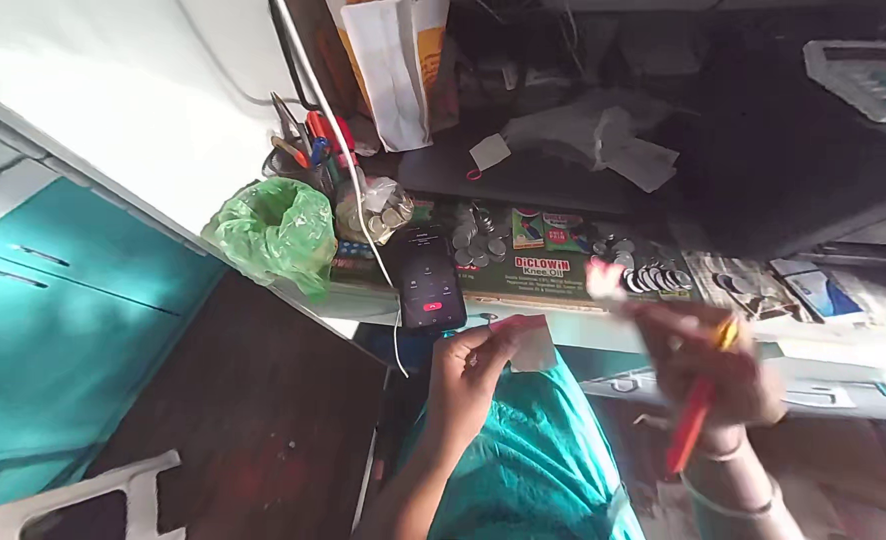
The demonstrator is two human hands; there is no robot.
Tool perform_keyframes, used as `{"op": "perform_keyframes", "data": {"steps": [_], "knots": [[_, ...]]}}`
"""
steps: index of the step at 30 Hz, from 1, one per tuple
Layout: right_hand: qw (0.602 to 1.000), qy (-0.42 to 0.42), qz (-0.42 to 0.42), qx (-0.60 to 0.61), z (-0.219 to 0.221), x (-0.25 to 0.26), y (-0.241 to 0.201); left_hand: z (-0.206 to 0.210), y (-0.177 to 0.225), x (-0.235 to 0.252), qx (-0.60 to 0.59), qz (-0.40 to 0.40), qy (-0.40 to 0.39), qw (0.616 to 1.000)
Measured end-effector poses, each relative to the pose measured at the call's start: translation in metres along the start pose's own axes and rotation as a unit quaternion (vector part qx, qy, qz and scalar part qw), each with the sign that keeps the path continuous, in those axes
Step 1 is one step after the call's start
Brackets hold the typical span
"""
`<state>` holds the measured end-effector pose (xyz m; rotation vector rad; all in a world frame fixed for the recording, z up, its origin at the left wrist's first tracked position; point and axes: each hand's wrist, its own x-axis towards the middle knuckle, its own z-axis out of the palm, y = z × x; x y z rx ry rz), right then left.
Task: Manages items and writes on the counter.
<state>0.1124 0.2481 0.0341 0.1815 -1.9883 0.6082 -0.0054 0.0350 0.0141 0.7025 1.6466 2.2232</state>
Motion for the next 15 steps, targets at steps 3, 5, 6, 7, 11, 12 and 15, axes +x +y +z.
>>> {"op": "perform_keyframes", "data": {"steps": [3, 5, 6, 7, 11, 12, 15], "knots": [[0.99, 0.049, 0.053, -0.118, -0.011, 0.064, 0.053, -0.004, 0.0, 0.004, 0.003, -0.014, 0.002, 1.0], [0.973, 0.038, 0.13, -0.186, -0.009, 0.098, 0.088, -0.003, 0.001, 0.005, 0.022, -0.018, -0.011, 1.0], [0.965, 0.005, 0.177, -0.194, -0.008, 0.112, 0.104, -0.002, 0.0, 0.007, 0.037, -0.012, -0.024, 0.999], [0.954, -0.04, 0.2, -0.219, -0.008, 0.126, 0.118, 0.0, -0.001, 0.008, 0.057, 0.0, -0.041, 0.998], [0.896, -0.188, 0.2, -0.348, -0.001, 0.154, 0.121, 0.0, -0.006, 0.005, 0.173, 0.026, -0.101, 0.979], [0.911, -0.178, 0.179, -0.326, 0.0, 0.148, 0.108, 0.001, -0.008, 0.004, 0.19, 0.04, -0.104, 0.975], [0.963, -0.197, 0.149, -0.105, 0.01, 0.104, 0.051, 0.005, -0.011, 0.009, 0.285, 0.082, -0.088, 0.951]]}}
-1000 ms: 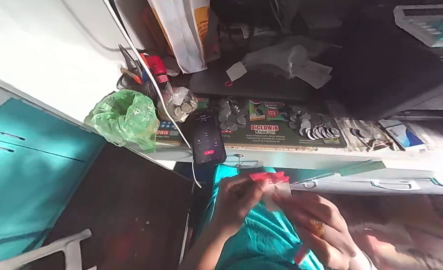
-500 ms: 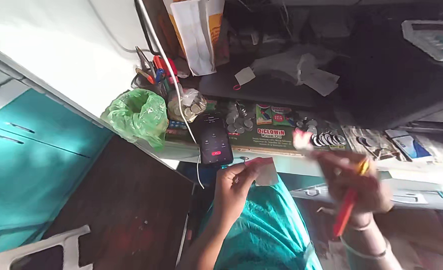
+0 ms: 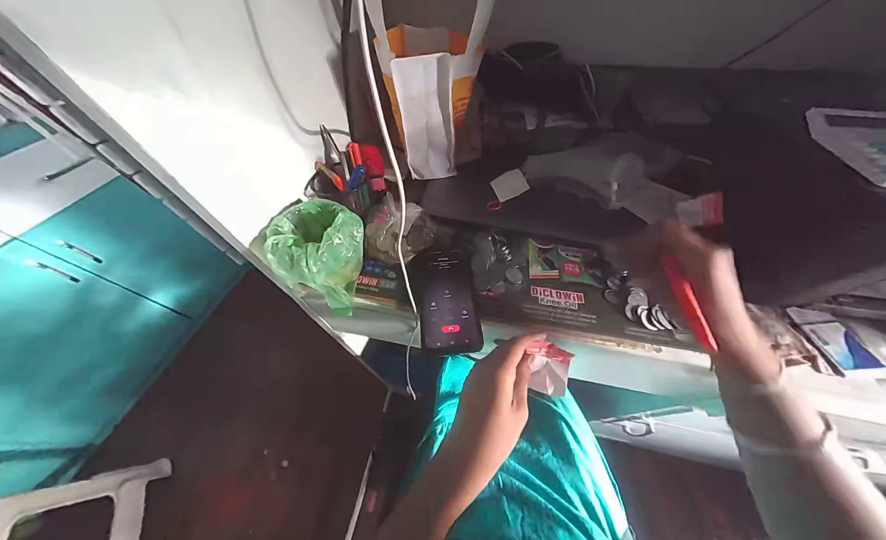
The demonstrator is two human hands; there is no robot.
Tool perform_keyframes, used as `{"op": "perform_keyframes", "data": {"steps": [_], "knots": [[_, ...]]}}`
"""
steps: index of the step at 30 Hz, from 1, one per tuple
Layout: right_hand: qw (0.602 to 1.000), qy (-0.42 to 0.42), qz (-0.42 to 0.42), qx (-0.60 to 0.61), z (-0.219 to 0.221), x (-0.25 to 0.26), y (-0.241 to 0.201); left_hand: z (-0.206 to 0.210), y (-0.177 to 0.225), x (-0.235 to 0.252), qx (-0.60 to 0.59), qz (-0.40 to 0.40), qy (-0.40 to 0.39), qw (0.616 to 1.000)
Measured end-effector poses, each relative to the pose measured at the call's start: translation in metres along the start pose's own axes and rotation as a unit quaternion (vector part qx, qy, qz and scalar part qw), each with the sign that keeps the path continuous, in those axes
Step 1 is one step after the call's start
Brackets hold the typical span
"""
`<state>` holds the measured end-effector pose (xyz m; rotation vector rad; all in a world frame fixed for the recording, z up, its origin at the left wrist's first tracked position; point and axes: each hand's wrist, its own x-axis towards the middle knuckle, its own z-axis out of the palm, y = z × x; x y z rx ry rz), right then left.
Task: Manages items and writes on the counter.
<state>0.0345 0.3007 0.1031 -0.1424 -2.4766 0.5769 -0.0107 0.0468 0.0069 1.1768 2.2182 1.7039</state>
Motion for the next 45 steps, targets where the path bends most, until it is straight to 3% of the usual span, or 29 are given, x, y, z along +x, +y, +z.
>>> {"op": "perform_keyframes", "data": {"steps": [2, 4, 8, 9, 12, 15, 18, 20, 23, 25, 26, 30, 33, 37, 40, 45], "knots": [[0.987, -0.117, -0.004, 0.109, 0.02, -0.034, -0.021, 0.0, 0.011, 0.009, 0.087, -0.034, -0.009, 0.996], [0.983, -0.13, 0.007, 0.13, 0.041, -0.054, -0.032, 0.0, 0.02, 0.021, 0.151, -0.036, 0.003, 0.988], [0.976, 0.036, 0.104, 0.189, 0.061, -0.06, -0.028, 0.01, 0.014, 0.032, 0.211, 0.06, 0.175, 0.96], [0.972, 0.069, 0.129, 0.186, 0.065, -0.06, -0.027, 0.015, 0.015, 0.03, 0.222, 0.076, 0.186, 0.954], [0.957, 0.098, 0.189, 0.197, 0.078, -0.062, -0.029, 0.043, 0.013, 0.015, 0.256, 0.092, 0.144, 0.951], [0.969, 0.072, 0.205, 0.115, 0.087, -0.069, -0.032, 0.055, 0.006, 0.013, 0.311, 0.04, 0.059, 0.948], [0.982, 0.026, 0.183, 0.042, 0.075, -0.073, -0.035, 0.05, 0.0, 0.014, 0.357, 0.03, 0.006, 0.934], [0.988, 0.065, 0.14, -0.015, 0.059, -0.075, -0.03, 0.045, 0.004, 0.016, 0.379, 0.015, -0.026, 0.925], [0.969, 0.184, 0.066, 0.153, 0.035, -0.065, -0.018, 0.041, 0.008, 0.022, 0.376, 0.016, -0.045, 0.925], [0.927, 0.156, 0.1, 0.325, 0.033, -0.05, -0.024, 0.037, 0.007, 0.027, 0.359, 0.017, -0.066, 0.931], [0.92, 0.117, 0.12, 0.354, 0.039, -0.043, -0.027, 0.034, 0.006, 0.031, 0.346, 0.013, -0.08, 0.935], [0.951, -0.033, 0.119, 0.283, 0.077, -0.019, -0.007, 0.027, 0.005, 0.041, 0.369, 0.001, -0.116, 0.922], [0.96, -0.033, 0.116, 0.251, 0.081, -0.023, 0.009, 0.021, 0.005, 0.04, 0.401, 0.006, -0.143, 0.905], [0.965, -0.043, 0.109, 0.234, 0.077, -0.035, 0.013, 0.029, -0.002, 0.035, 0.395, 0.039, -0.073, 0.915], [0.966, -0.078, 0.109, 0.223, 0.074, -0.033, 0.015, 0.03, 0.0, 0.035, 0.372, 0.021, -0.095, 0.923], [0.953, -0.068, 0.103, 0.277, 0.077, -0.033, 0.015, 0.033, -0.005, 0.03, 0.372, 0.03, -0.082, 0.924]]}}
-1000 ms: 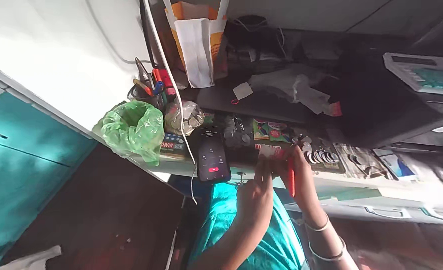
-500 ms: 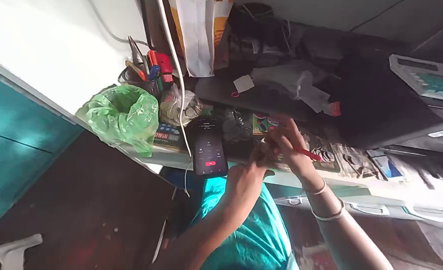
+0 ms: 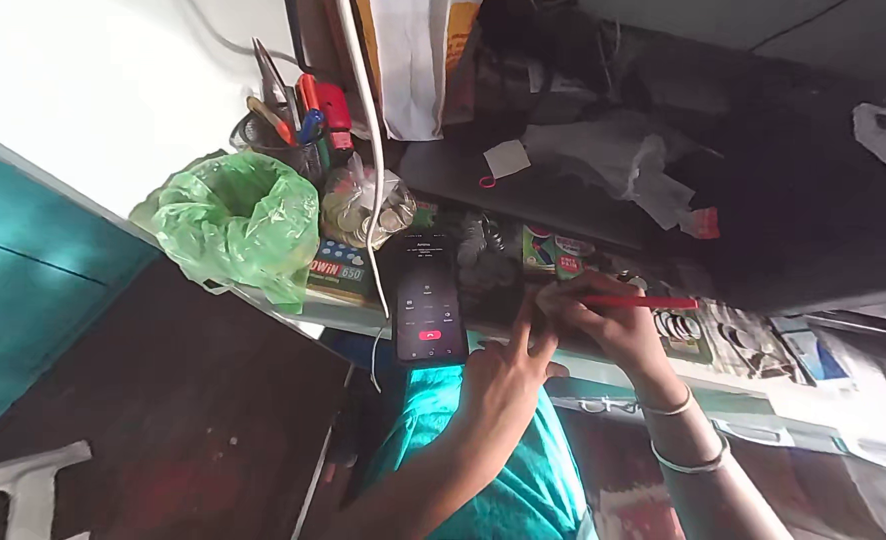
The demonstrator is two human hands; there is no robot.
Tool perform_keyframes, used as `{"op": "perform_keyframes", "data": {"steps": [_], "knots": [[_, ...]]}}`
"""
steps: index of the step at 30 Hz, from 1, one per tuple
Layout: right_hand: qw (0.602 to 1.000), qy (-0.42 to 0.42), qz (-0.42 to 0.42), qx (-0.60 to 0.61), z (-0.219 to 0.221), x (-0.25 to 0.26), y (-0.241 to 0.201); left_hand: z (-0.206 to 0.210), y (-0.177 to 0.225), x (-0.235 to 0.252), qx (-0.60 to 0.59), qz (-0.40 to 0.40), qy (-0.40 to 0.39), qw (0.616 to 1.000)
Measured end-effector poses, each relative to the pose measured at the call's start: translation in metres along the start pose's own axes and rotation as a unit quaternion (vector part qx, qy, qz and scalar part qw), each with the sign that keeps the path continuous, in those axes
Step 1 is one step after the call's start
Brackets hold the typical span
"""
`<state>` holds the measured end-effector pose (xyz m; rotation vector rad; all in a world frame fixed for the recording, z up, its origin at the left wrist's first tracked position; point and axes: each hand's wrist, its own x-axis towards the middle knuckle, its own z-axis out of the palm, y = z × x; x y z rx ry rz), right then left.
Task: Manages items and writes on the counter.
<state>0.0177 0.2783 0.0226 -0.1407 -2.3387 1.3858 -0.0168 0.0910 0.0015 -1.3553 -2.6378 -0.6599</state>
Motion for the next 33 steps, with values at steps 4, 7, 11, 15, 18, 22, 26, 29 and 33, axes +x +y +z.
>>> {"op": "perform_keyframes", "data": {"steps": [4, 7, 11, 15, 18, 22, 26, 29, 33], "knots": [[1.0, -0.002, 0.004, 0.01, 0.001, -0.001, -0.001, 0.012, 0.007, -0.005, 0.054, 0.004, 0.059, 0.997], [1.0, 0.001, 0.004, 0.002, 0.002, -0.002, -0.001, 0.019, 0.011, -0.006, 0.094, 0.006, 0.081, 0.992], [1.0, 0.001, -0.001, -0.015, 0.003, -0.002, 0.0, 0.021, 0.012, -0.008, 0.101, 0.018, 0.084, 0.991], [1.0, 0.002, -0.002, -0.029, 0.003, -0.002, 0.001, 0.018, 0.013, -0.009, 0.114, 0.04, 0.085, 0.989], [0.999, 0.003, 0.0, -0.041, 0.003, -0.001, 0.0, 0.02, 0.011, -0.009, 0.113, 0.045, 0.093, 0.988], [0.999, 0.01, 0.001, -0.035, 0.003, -0.002, 0.0, 0.022, 0.011, -0.01, 0.088, 0.041, 0.101, 0.99], [0.999, 0.005, -0.004, -0.037, 0.002, -0.002, 0.002, 0.024, 0.011, -0.009, 0.064, 0.032, 0.108, 0.991], [0.999, 0.006, 0.0, -0.043, 0.002, -0.002, 0.001, 0.025, 0.011, -0.01, 0.058, 0.031, 0.11, 0.992], [0.998, 0.017, 0.007, -0.052, 0.002, -0.003, 0.0, 0.027, 0.011, -0.01, 0.052, 0.026, 0.109, 0.992]]}}
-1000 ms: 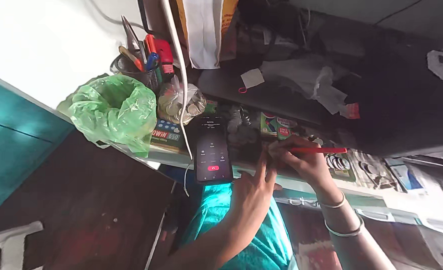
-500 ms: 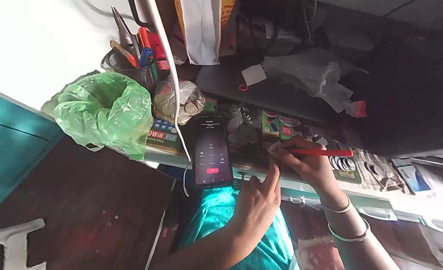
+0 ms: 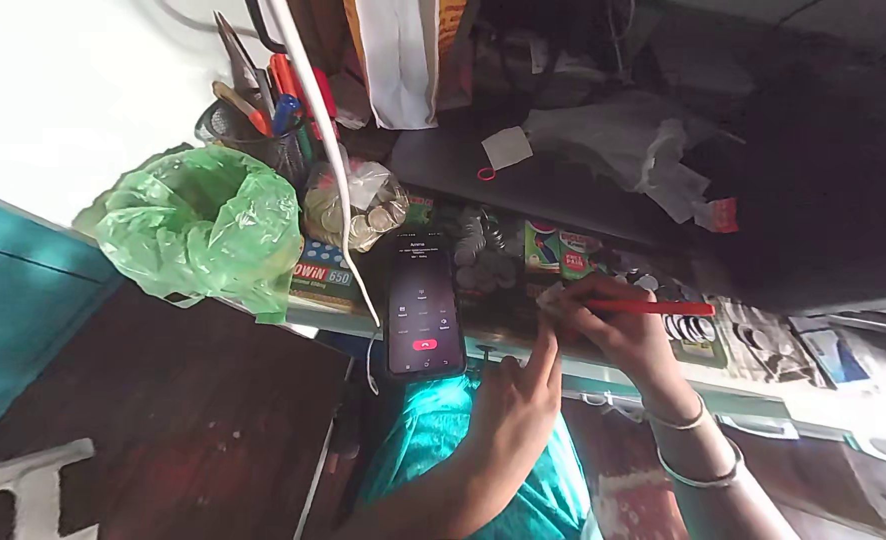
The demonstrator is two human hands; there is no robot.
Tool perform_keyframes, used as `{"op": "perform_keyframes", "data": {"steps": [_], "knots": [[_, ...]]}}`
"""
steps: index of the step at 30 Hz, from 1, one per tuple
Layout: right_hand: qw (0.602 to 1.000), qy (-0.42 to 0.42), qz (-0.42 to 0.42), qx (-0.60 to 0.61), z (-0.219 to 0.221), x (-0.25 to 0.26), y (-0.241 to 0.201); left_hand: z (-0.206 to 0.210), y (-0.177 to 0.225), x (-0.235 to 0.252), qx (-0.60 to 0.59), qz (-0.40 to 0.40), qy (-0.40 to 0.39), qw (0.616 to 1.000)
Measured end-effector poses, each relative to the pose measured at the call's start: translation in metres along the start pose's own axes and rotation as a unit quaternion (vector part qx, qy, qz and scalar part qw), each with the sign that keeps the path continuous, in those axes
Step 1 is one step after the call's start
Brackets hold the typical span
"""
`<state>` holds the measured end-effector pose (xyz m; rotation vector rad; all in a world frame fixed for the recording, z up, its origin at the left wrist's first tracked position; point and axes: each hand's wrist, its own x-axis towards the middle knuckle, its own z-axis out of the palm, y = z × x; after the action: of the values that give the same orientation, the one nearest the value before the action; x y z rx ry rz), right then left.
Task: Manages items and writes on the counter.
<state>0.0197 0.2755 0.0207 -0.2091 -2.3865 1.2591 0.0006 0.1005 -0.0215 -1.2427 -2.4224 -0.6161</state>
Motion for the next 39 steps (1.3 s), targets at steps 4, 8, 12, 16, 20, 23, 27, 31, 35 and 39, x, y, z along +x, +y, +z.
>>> {"op": "perform_keyframes", "data": {"steps": [4, 8, 12, 16, 20, 23, 27, 31, 35, 39], "knots": [[1.0, 0.0, 0.0, 0.021, 0.0001, 0.0005, -0.0019, -0.0004, 0.0002, 0.0008, 0.006, -0.001, 0.0, 1.0], [1.0, 0.017, -0.002, -0.008, 0.0015, -0.0003, -0.0013, -0.0017, 0.0018, 0.0014, 0.008, 0.0, 0.001, 1.0], [1.0, 0.026, -0.001, -0.011, 0.0019, -0.0006, -0.0003, -0.0034, 0.0029, 0.0027, 0.02, 0.001, 0.004, 1.0], [1.0, 0.024, -0.011, -0.008, 0.002, -0.0002, 0.001, -0.0036, 0.0037, 0.003, 0.027, 0.003, 0.006, 1.0], [0.999, 0.039, 0.0, 0.009, 0.0034, -0.0006, -0.0003, -0.0035, 0.0027, 0.0033, 0.026, 0.003, 0.004, 1.0], [0.999, 0.035, -0.003, 0.007, 0.0035, -0.0008, 0.0009, -0.0022, 0.0026, 0.0028, 0.017, 0.0, 0.014, 1.0], [0.999, 0.036, -0.007, -0.007, 0.0034, 0.0005, 0.0005, -0.0021, 0.0025, 0.0034, 0.017, -0.001, 0.01, 1.0], [0.999, 0.035, 0.0, -0.01, 0.0036, 0.0005, -0.0003, -0.0025, 0.0029, 0.0035, 0.021, 0.0, 0.01, 1.0], [0.999, 0.044, 0.001, -0.025, 0.0038, -0.0004, -0.0005, -0.0025, 0.0031, 0.0037, 0.025, 0.001, 0.008, 1.0], [0.998, 0.045, 0.002, -0.034, 0.0033, -0.0001, 0.0005, -0.0032, 0.0031, 0.0034, 0.031, 0.005, 0.001, 1.0]]}}
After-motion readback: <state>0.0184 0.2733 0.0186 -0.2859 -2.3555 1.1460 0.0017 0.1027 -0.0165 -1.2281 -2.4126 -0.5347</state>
